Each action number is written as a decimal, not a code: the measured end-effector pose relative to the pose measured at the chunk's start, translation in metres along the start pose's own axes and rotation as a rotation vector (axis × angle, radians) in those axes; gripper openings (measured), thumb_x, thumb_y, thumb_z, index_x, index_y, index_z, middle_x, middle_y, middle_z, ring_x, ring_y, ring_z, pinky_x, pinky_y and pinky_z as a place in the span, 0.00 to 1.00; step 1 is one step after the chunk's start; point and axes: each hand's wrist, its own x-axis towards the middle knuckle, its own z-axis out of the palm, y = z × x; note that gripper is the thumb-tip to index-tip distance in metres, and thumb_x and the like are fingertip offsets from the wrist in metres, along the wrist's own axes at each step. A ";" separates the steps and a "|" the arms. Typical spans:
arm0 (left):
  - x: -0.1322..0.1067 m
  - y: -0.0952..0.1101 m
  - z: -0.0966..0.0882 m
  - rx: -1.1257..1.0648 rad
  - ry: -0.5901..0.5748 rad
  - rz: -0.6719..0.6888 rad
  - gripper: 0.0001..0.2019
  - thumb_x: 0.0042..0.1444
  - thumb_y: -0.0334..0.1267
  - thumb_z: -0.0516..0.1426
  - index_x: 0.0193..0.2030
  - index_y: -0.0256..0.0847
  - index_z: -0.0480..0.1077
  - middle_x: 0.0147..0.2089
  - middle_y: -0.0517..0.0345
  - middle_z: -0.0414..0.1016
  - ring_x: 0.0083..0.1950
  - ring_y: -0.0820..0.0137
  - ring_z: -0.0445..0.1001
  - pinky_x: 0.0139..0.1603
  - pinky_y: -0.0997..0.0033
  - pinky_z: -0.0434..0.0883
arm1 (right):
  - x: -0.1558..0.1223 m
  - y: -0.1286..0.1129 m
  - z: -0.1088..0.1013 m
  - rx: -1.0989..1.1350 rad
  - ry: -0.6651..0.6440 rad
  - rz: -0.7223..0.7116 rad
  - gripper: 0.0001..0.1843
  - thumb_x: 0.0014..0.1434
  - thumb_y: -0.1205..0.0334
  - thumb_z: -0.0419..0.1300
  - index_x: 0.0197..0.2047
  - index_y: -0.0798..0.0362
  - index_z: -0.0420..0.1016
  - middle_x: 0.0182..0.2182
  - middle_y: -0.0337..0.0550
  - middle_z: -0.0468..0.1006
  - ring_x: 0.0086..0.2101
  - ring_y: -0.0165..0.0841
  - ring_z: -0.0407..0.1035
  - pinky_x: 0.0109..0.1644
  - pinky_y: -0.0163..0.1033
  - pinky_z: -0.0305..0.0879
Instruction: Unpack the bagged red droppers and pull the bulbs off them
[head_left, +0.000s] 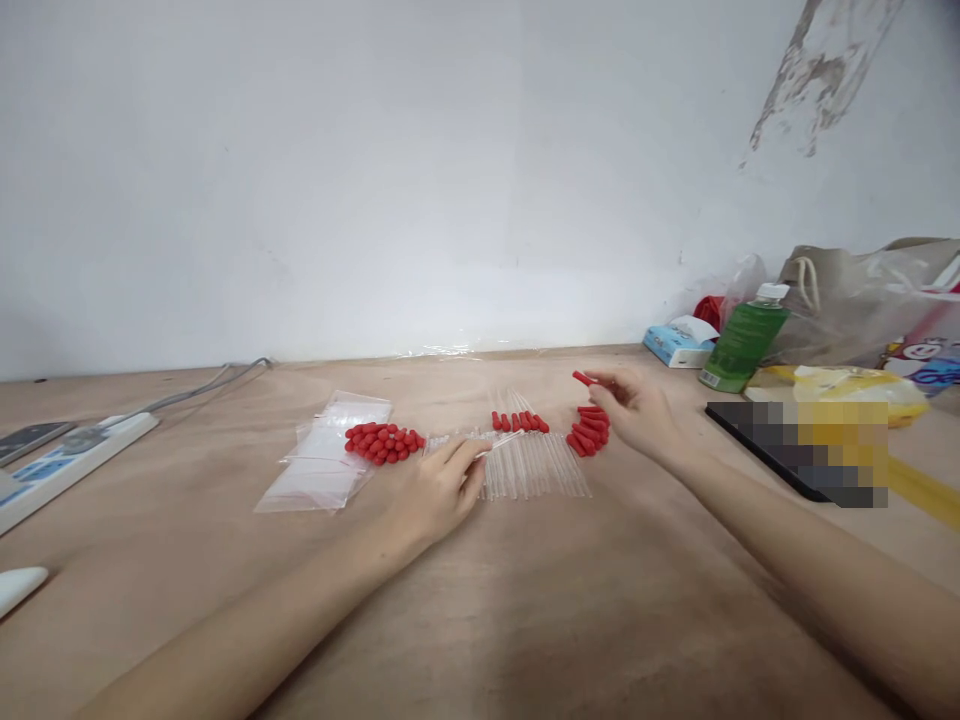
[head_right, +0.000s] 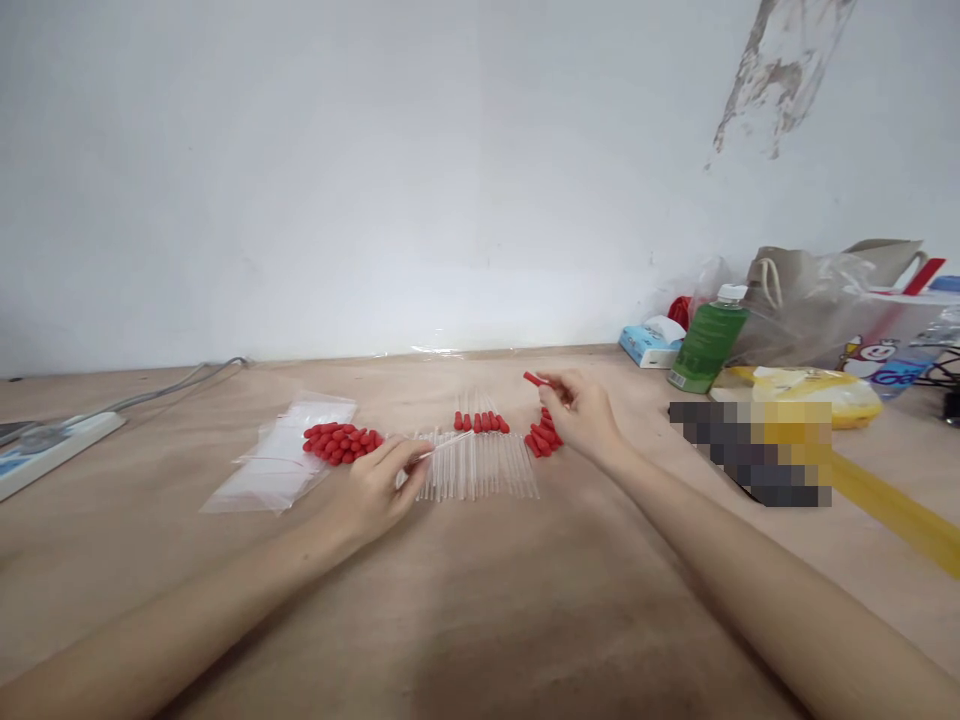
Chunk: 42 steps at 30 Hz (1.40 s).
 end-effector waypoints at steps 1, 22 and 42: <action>0.007 0.002 0.006 0.020 -0.006 0.000 0.09 0.57 0.28 0.47 0.41 0.38 0.65 0.33 0.57 0.68 0.32 0.73 0.67 0.33 0.73 0.67 | 0.010 0.005 -0.003 -0.009 -0.008 0.047 0.14 0.53 0.59 0.54 0.41 0.57 0.73 0.33 0.46 0.73 0.30 0.30 0.65 0.34 0.37 0.63; 0.000 0.016 0.015 0.063 -0.048 0.098 0.16 0.53 0.46 0.54 0.43 0.36 0.67 0.39 0.49 0.68 0.40 0.64 0.66 0.41 0.62 0.65 | 0.024 0.074 -0.016 -0.206 -0.129 0.240 0.19 0.46 0.45 0.56 0.27 0.54 0.74 0.25 0.41 0.75 0.23 0.28 0.64 0.27 0.33 0.59; -0.032 -0.004 -0.010 0.023 -0.040 0.000 0.08 0.56 0.37 0.52 0.36 0.41 0.72 0.37 0.54 0.70 0.39 0.67 0.66 0.41 0.63 0.62 | 0.057 -0.017 0.078 -0.812 -0.626 0.426 0.02 0.41 0.67 0.60 0.21 0.56 0.71 0.21 0.45 0.72 0.33 0.41 0.68 0.49 0.56 0.47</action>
